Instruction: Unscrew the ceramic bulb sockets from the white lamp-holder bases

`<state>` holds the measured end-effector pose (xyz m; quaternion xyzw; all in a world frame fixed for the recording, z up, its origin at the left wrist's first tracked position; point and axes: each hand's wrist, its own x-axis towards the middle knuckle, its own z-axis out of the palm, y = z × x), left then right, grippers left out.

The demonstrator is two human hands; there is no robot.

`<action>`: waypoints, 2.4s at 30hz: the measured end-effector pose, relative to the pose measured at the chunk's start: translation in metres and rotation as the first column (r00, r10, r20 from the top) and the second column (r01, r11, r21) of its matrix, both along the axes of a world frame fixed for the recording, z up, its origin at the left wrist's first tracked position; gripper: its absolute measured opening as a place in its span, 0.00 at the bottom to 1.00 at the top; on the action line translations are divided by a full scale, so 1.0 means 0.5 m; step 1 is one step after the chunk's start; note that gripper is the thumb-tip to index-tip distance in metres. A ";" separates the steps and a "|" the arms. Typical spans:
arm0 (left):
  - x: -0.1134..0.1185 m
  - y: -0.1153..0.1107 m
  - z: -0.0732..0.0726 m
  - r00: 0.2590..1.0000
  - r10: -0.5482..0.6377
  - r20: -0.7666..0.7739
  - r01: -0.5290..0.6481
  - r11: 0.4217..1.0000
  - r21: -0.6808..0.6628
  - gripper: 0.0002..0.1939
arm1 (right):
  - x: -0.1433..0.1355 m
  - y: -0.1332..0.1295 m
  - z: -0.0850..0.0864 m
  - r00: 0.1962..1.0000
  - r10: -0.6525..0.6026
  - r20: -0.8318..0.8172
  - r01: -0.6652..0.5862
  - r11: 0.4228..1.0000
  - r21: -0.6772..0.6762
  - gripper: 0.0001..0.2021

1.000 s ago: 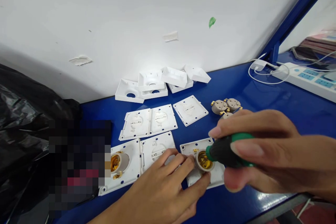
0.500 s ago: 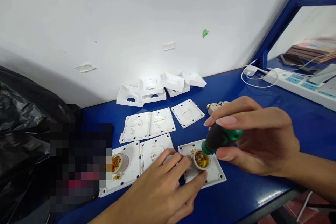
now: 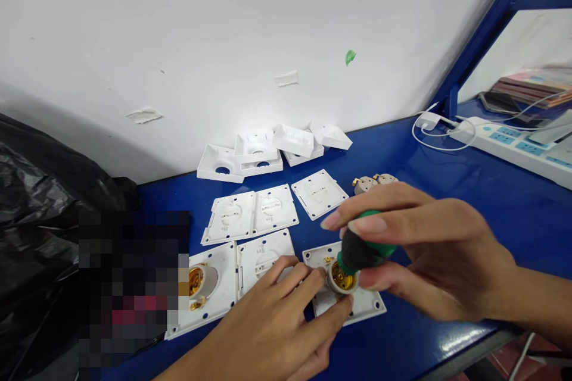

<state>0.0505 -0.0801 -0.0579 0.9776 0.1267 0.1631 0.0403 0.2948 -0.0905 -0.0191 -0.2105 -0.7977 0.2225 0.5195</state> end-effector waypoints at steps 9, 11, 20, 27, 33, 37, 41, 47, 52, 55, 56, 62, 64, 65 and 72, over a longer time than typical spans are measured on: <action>0.000 0.004 -0.006 1.000 -0.018 -0.011 0.017 0.999 -0.041 0.17 | 0.013 0.035 0.018 0.958 0.180 -0.221 -0.226 0.952 -0.205 0.16; -0.001 0.005 -0.005 1.000 -0.021 -0.014 0.020 0.999 -0.042 0.17 | 0.016 0.030 0.025 0.927 0.303 -0.220 -0.363 0.872 -0.329 0.13; -0.001 0.002 -0.002 1.000 -0.020 -0.007 0.019 0.999 -0.028 0.16 | 0.016 0.022 0.028 0.915 0.307 -0.263 -0.397 0.801 -0.447 0.14; 0.002 0.002 -0.005 1.000 -0.014 0.005 0.014 1.000 0.013 0.16 | 0.029 0.044 0.004 0.896 0.348 -0.277 -0.444 0.740 -0.505 0.21; 0.003 0.001 -0.004 1.000 -0.008 0.011 0.008 1.000 -0.020 0.16 | 0.030 0.028 0.022 0.964 0.234 -0.125 -0.263 0.900 -0.347 0.20; 0.001 0.000 -0.001 1.000 -0.005 -0.013 0.005 1.000 -0.028 0.17 | 0.021 0.025 0.043 0.983 0.185 -0.015 -0.180 0.933 -0.312 0.20; -0.001 0.000 -0.003 1.000 -0.001 -0.013 0.000 0.999 -0.039 0.19 | -0.012 0.031 0.053 0.995 0.103 -0.004 -0.101 0.971 -0.217 0.21; -0.001 0.002 -0.005 1.000 -0.005 -0.022 0.005 1.000 -0.023 0.20 | -0.014 0.026 0.028 0.998 0.065 0.011 -0.063 0.986 -0.152 0.22; -0.005 0.003 -0.011 0.999 -0.005 -0.032 0.004 1.000 -0.031 0.21 | 0.011 0.015 0.006 0.994 0.072 -0.087 -0.082 0.989 -0.124 0.25; -0.007 0.005 -0.012 1.000 0.003 -0.030 -0.004 0.999 -0.035 0.21 | 0.011 0.015 0.000 0.991 0.040 -0.131 -0.056 0.991 -0.125 0.26; -0.006 0.005 -0.011 1.000 -0.005 -0.024 0.004 1.000 -0.031 0.20 | 0.010 0.017 -0.002 0.991 0.038 -0.128 -0.053 0.992 -0.117 0.26; -0.002 0.000 -0.007 1.000 0.014 -0.011 -0.014 1.000 -0.004 0.22 | 0.005 0.026 -0.016 0.988 0.089 -0.129 -0.100 0.992 -0.078 0.28; -0.002 0.001 -0.007 0.999 0.015 -0.029 -0.015 1.000 -0.004 0.23 | 0.005 0.025 -0.017 0.988 0.062 -0.143 -0.074 0.994 -0.080 0.27; -0.002 0.003 -0.007 0.999 -0.001 -0.034 0.001 1.000 -0.002 0.23 | 0.004 0.024 -0.017 0.988 0.057 -0.140 -0.070 0.994 -0.084 0.27; -0.001 0.006 -0.006 0.999 -0.004 -0.040 0.005 1.000 0.025 0.21 | 0.004 0.017 -0.015 0.996 0.052 -0.071 -0.056 0.997 -0.052 0.26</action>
